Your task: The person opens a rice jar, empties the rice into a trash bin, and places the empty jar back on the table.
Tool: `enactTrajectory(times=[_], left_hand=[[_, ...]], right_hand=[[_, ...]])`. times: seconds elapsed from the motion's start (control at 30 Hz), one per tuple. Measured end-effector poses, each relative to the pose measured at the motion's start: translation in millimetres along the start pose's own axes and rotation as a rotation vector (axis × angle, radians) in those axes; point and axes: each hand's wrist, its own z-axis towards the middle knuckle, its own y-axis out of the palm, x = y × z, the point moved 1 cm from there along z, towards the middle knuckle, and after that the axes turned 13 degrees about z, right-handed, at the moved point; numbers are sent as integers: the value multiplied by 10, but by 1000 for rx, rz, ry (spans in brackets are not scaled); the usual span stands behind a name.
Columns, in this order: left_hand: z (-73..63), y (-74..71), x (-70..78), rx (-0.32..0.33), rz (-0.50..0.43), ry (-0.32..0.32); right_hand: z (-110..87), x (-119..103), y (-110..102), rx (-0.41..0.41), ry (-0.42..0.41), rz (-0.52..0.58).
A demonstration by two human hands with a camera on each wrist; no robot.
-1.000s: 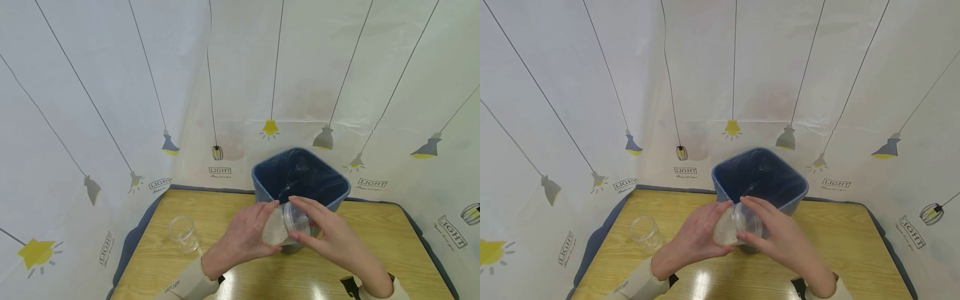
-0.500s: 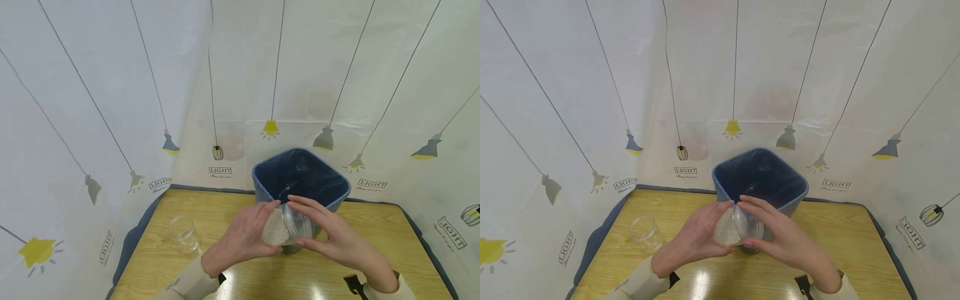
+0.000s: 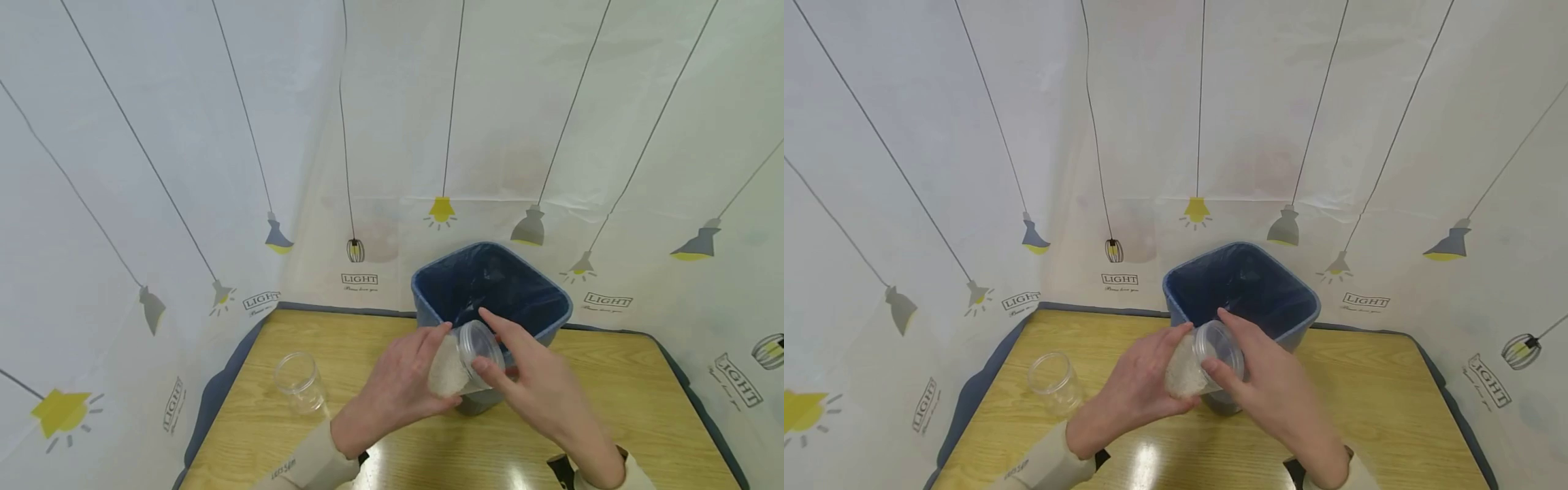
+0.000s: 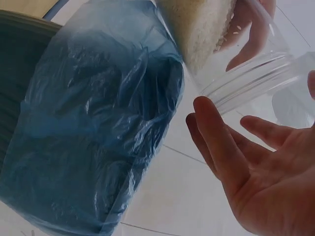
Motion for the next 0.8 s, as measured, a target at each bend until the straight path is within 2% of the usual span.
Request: enactTrajectory(times=[0.1, 0.2, 0.3, 0.43, 0.57, 0.8], left_hand=[[-15, 7, -2, 17, 29, 9], [-27, 12, -8, 22, 44, 18], [-37, 24, -21, 24, 46, 23], [-27, 19, -30, 13, 32, 31], [-17, 6, -38, -1, 23, 38], [-6, 6, -48, -1, 4, 39]], right_hand=[[19, -7, 47, -18, 27, -21], [29, 9, 70, -20, 3, 4], [29, 32, 58, -19, -59, 41], [23, 65, 8, -26, -200, 38], [25, 99, -32, -73, -313, 47], [24, 115, -74, -159, -335, 170]])
